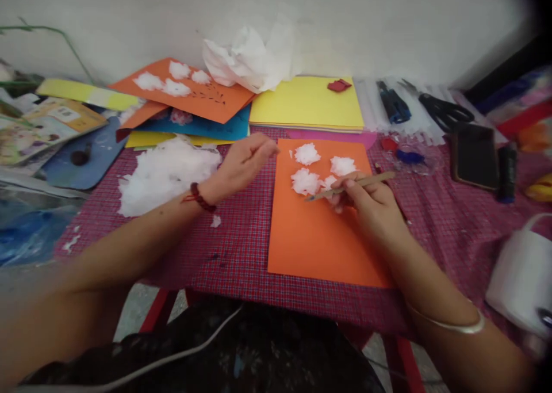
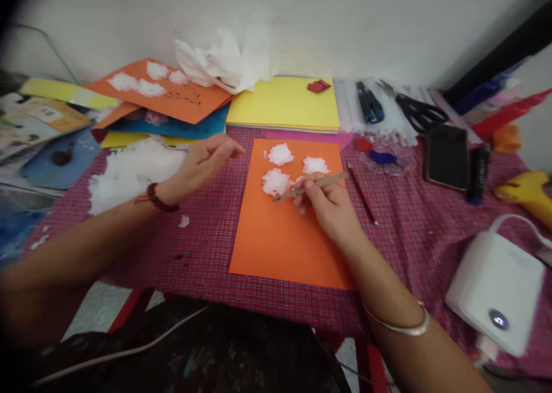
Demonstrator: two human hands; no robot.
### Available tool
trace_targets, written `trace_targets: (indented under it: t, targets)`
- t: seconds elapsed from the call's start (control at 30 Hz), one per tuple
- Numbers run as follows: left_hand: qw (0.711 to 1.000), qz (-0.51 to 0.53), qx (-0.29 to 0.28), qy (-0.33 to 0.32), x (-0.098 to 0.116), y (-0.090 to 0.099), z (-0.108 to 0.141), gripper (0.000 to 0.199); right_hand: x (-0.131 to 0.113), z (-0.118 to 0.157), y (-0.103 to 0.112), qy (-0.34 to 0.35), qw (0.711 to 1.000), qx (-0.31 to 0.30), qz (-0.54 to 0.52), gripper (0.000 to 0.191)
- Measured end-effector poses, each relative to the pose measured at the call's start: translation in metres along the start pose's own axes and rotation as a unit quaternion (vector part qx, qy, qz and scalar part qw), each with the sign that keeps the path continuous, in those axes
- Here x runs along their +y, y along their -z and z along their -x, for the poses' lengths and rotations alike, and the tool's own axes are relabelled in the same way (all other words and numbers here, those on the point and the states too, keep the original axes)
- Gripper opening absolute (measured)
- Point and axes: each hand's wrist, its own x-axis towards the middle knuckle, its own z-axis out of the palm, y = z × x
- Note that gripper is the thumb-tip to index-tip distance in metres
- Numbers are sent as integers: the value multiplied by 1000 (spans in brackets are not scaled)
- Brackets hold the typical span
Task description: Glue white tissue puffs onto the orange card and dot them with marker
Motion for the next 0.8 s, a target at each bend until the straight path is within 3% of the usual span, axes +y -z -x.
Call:
trace_targets:
  t: [0.07,0.2,0.27,0.33,0.47,0.53,0.67,0.8]
  targets:
    - [998,6,53,31,-2,43,-5,31,1,2,0,-17,1000,9,15,28]
    - [983,23,148,106,-15,129,-1,35,-5,5,-1,-81,992,92,-30,13]
    - [977,5,150,149,-22,158,9,31,-9,5,-2,-124,984,105,-69,15]
    - [976,-41,120,179,-29,173,22,22,-12,6,-5,-157,979,101,-84,21]
    - [974,-91,15,208,-39,169,43,7,-8,9,-11,-207,975,59,-48,28]
    - [977,-122,-19,172,-42,158,48,6,-3,10,-12,-222,974,41,-36,26]
    - [973,-219,-52,57,-49,138,45,8,1,13,-13,-221,974,40,-26,20]
    - [942,-328,-44,63,-57,124,28,8,-3,12,-15,-202,979,20,-7,23]
